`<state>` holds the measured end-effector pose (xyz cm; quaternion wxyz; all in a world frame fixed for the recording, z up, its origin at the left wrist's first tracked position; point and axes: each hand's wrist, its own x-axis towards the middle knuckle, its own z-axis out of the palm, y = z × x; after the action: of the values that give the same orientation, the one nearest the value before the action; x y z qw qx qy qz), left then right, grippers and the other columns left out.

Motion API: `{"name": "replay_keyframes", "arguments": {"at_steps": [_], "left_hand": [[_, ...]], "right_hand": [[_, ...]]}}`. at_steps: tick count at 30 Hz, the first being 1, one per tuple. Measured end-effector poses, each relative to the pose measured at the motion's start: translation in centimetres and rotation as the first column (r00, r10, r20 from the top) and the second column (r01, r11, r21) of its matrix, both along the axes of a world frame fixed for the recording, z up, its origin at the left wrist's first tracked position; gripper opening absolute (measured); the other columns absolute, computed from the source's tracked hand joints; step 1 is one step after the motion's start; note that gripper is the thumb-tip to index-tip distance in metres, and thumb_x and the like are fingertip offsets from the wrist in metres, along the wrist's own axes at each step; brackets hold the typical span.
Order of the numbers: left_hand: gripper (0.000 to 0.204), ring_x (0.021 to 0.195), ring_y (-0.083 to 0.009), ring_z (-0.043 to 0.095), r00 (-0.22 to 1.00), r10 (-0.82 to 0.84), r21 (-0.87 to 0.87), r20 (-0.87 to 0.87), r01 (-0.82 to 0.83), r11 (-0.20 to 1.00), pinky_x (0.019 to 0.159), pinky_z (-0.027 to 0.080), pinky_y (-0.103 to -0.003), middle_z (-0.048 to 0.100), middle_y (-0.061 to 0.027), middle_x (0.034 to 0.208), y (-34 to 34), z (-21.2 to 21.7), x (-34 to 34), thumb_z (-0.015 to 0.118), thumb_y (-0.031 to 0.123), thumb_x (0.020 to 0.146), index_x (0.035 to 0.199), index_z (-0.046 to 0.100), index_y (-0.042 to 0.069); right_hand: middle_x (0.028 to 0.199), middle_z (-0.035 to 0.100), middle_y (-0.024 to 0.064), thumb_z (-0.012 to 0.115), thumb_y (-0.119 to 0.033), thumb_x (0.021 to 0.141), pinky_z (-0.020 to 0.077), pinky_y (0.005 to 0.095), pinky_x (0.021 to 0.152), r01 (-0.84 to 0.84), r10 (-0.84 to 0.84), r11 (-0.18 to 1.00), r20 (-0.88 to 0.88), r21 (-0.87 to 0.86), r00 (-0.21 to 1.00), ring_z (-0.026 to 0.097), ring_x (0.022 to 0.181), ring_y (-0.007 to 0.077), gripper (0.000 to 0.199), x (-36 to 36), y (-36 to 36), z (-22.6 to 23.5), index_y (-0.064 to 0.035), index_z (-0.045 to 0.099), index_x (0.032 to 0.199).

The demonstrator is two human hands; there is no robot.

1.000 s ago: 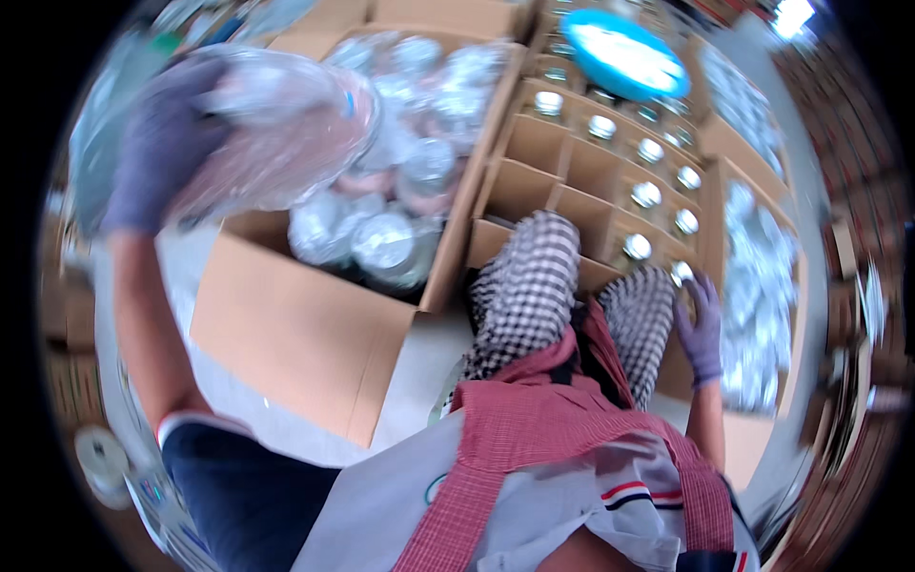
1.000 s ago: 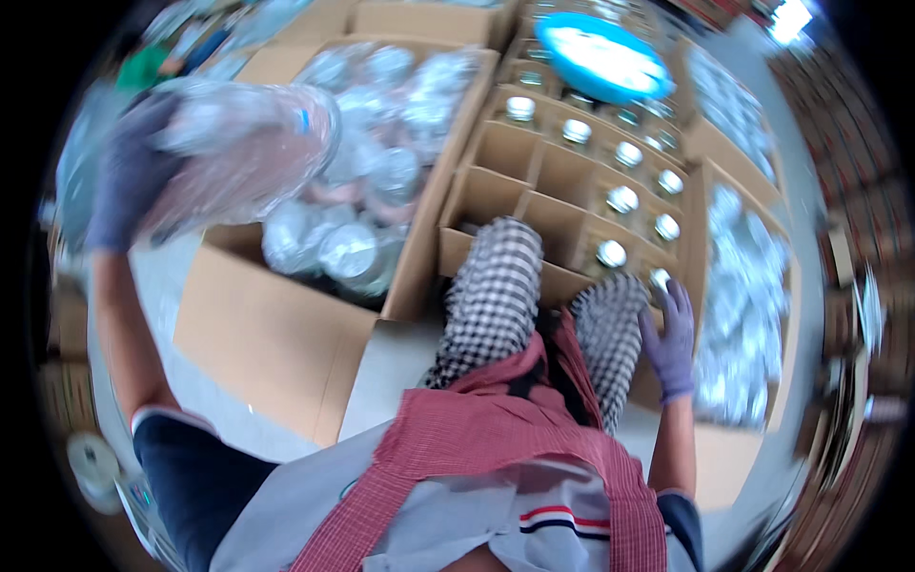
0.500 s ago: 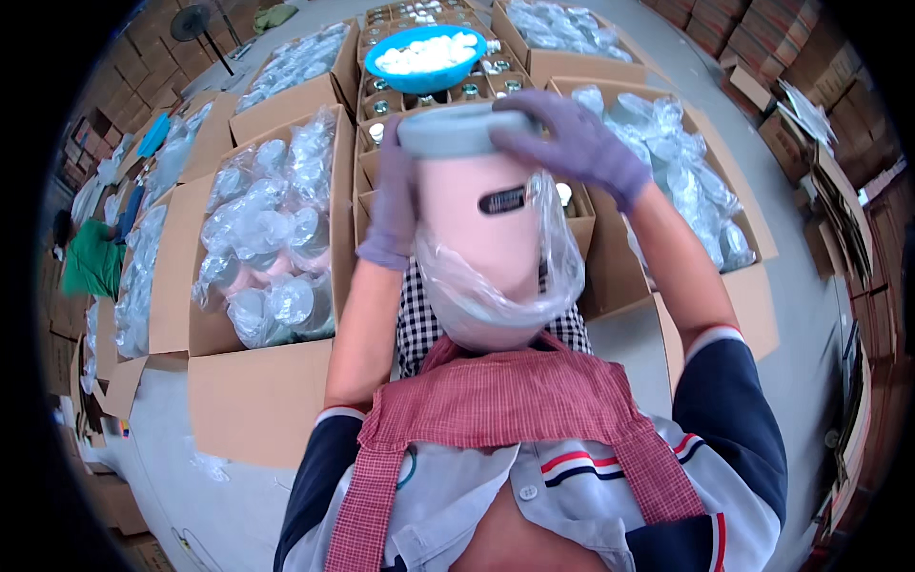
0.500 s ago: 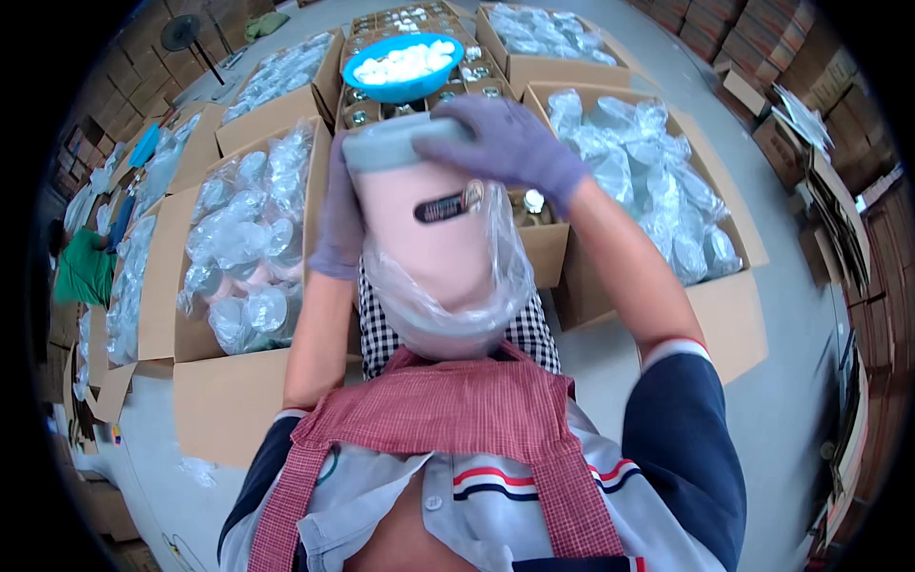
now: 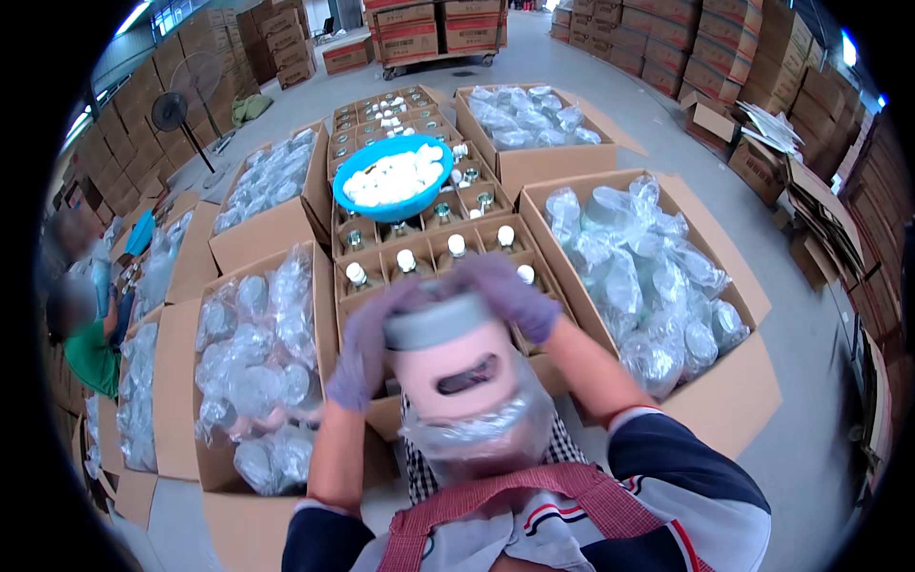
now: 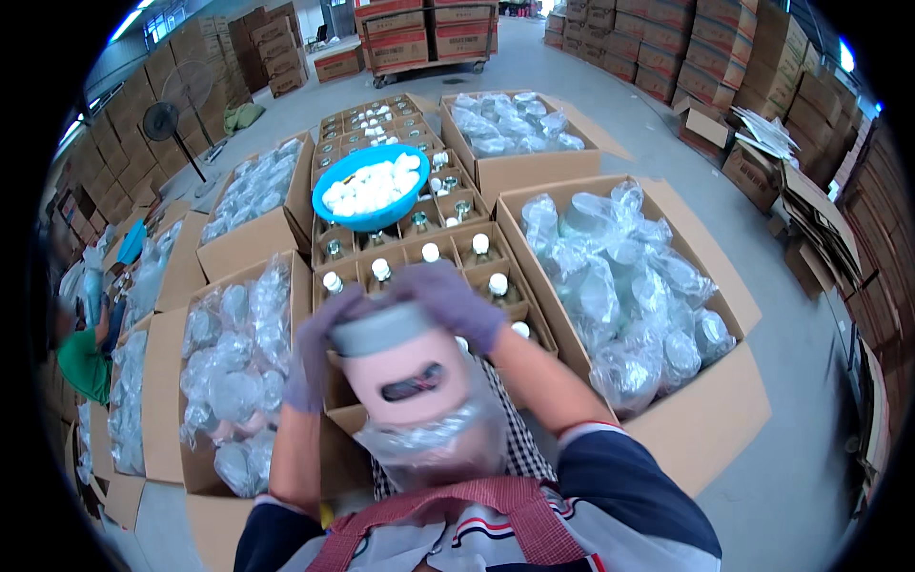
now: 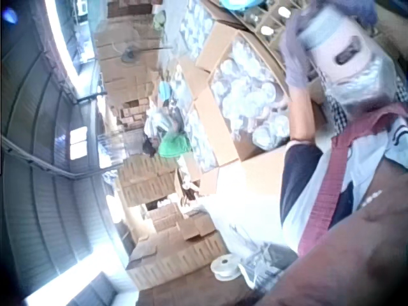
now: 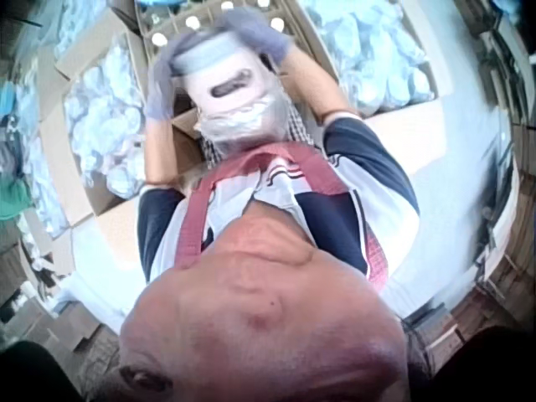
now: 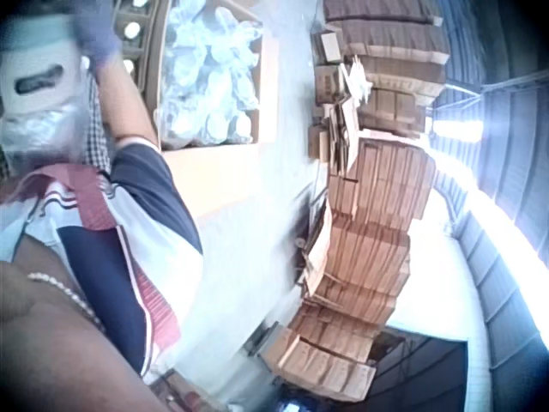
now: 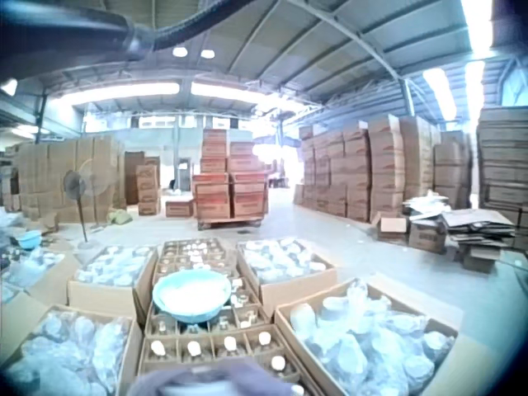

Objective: The person sits on the floor in a warehouse and packs small kitchen appliances into a cardboard box. They repeatedly pick up a container, insert a glass jar, place a lid on top, wrap the unit in a plastic bag, and place it into a compartmentalized box. The process is repeated for multiple units until the box is full, after which the person closes the box flaps.

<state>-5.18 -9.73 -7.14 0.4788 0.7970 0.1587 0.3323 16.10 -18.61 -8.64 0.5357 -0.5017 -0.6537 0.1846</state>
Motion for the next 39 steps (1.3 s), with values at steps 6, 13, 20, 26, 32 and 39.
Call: {"name": "replay_keyframes", "arguments": {"at_steps": [6,13,20,26,32,39], "left_hand": [[0.065,0.118,-0.0297,0.054,0.977,-0.204,0.064,0.056,0.201,0.978,0.104,0.037,-0.045,0.057,-0.0179,0.125,2.6,0.4,2.9,0.052,0.048,0.084,0.125,0.055,-0.002],[0.059,0.124,-0.0355,0.046,0.981,-0.196,0.181,0.016,0.190,0.965,0.108,0.032,-0.042,0.050,-0.0191,0.131,5.4,-1.8,4.6,0.063,0.012,0.076,0.132,0.048,-0.002],[0.047,0.114,-0.0304,0.056,0.991,-0.129,0.099,-0.027,0.131,0.986,0.098,0.044,-0.041,0.045,-0.0173,0.137,7.8,-2.2,5.9,0.054,0.013,0.090,0.134,0.046,0.001],[0.036,0.117,-0.0262,0.053,0.956,-0.244,0.405,0.165,0.160,0.900,0.101,0.040,-0.040,0.057,-0.0130,0.123,10.9,-4.7,10.1,0.049,0.023,0.093,0.121,0.058,0.002],[0.047,0.114,-0.0274,0.054,0.719,0.554,0.243,-0.420,-0.499,0.832,0.096,0.043,-0.038,0.058,-0.0147,0.121,31.8,-23.9,8.5,0.066,0.031,0.082,0.124,0.057,0.010],[0.053,0.108,-0.0360,0.055,0.509,0.608,0.616,-0.609,-0.179,0.767,0.094,0.046,-0.043,0.058,-0.0179,0.112,29.3,-21.8,6.9,0.075,0.027,0.070,0.118,0.057,0.014]], "right_hand": [[0.087,0.067,0.0121,0.034,-0.053,0.098,0.0450,0.0355,0.093,-0.229,0.268,0.962,-0.332,0.151,0.905,0.063,0.086,0.0248,0.066,2.3,0.3,-2.7,0.0025,0.067,0.084],[0.122,0.060,0.0162,0.028,-0.043,0.099,0.0314,0.0377,0.109,0.064,-0.075,0.994,-0.124,-0.085,0.990,0.051,0.121,0.0272,0.060,4.7,0.5,-1.2,0.0024,0.058,0.122],[0.123,0.060,0.0165,0.034,-0.041,0.098,0.0353,0.0374,0.106,0.068,-0.092,0.991,-0.222,-0.117,0.971,0.054,0.118,0.0264,0.057,8.2,4.7,-5.1,0.0050,0.052,0.127],[0.100,0.065,0.0142,0.067,-0.024,0.084,0.0511,0.0373,0.081,0.169,-0.147,0.985,-0.604,-0.021,0.783,0.065,0.088,0.0263,0.039,12.1,9.3,-12.2,0.0009,0.056,0.112],[0.102,0.064,0.0122,0.077,-0.019,0.076,0.0497,0.0343,0.080,0.502,-0.502,0.865,-0.052,-0.005,0.863,0.063,0.093,0.0230,0.048,14.4,12.3,-17.1,-0.0014,0.057,0.116],[0.103,0.064,0.0145,0.058,-0.033,0.091,0.0466,0.0370,0.082,0.593,-0.719,0.674,-0.207,-0.441,0.663,0.061,0.090,0.0220,0.035,14.7,5.6,-23.9,-0.0032,0.063,0.109]]}}
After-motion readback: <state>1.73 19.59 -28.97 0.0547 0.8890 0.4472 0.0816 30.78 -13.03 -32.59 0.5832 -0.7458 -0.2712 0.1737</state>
